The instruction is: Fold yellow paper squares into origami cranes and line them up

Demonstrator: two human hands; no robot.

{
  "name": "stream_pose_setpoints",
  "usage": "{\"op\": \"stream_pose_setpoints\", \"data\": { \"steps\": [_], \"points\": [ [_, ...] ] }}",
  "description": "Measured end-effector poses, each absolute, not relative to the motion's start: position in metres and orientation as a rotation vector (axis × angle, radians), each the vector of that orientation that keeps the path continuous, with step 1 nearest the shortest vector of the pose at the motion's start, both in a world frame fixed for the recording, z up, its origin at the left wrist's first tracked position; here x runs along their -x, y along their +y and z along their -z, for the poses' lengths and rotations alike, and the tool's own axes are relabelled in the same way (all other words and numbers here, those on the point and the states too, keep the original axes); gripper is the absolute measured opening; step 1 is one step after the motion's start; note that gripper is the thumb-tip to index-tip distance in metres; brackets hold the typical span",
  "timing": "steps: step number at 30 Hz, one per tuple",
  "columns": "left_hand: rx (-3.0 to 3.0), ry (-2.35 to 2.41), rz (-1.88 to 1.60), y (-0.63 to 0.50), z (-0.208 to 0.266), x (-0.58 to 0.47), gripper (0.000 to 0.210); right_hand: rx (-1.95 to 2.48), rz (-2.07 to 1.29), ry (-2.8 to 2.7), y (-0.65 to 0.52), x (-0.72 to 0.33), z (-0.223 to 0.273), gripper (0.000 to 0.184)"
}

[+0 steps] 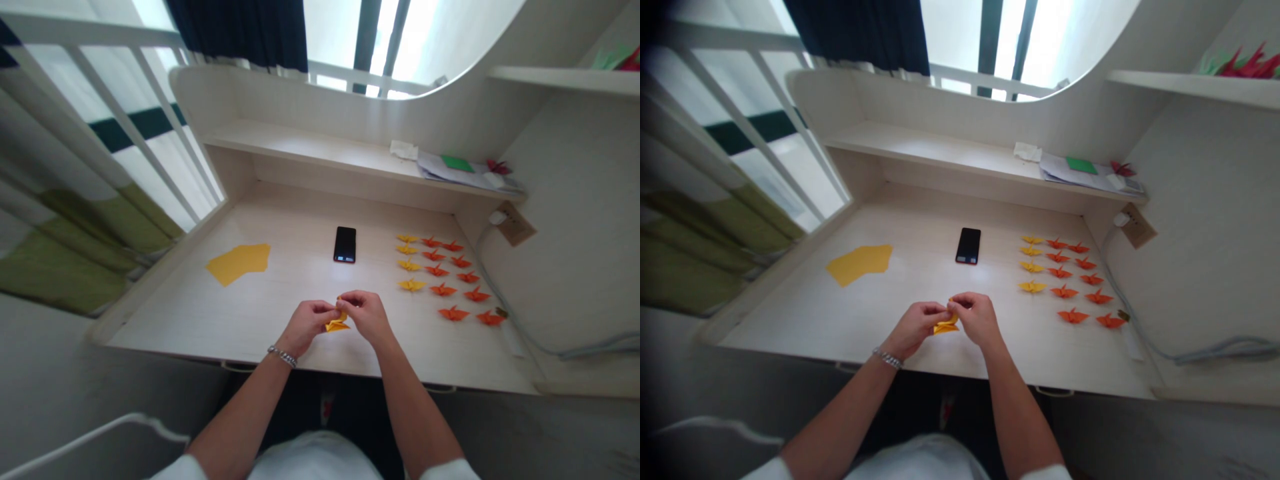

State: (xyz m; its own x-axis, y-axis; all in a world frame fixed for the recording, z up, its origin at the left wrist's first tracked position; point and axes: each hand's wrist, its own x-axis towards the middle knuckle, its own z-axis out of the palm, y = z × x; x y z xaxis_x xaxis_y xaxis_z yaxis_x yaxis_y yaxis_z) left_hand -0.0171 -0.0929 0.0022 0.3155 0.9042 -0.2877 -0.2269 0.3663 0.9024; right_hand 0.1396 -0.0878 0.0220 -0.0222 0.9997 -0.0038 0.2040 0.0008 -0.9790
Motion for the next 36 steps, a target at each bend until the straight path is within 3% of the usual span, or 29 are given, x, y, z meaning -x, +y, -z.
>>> {"op": "stream_pose_setpoints", "data": {
  "steps": [21, 30, 36],
  "points": [
    [-0.92, 0.985, -0.882, -0.094, -0.01, 0.018, 0.018, 1.286, -1.1, -1.357, -0.089, -0.138, -0.019, 0.017],
    [-0.937, 0.99, -0.861, -0.094, -0.016, 0.019, 0.019, 1.247, -1.281, -1.142, -0.086, -0.137, -0.019, 0.022],
    [-0.975, 1.018, -0.846, -0.096, -0.016, 0.019, 0.019, 1.272, -1.136, -1.379, -0.087, -0.142, -0.028, 0.021]
  ]
}}
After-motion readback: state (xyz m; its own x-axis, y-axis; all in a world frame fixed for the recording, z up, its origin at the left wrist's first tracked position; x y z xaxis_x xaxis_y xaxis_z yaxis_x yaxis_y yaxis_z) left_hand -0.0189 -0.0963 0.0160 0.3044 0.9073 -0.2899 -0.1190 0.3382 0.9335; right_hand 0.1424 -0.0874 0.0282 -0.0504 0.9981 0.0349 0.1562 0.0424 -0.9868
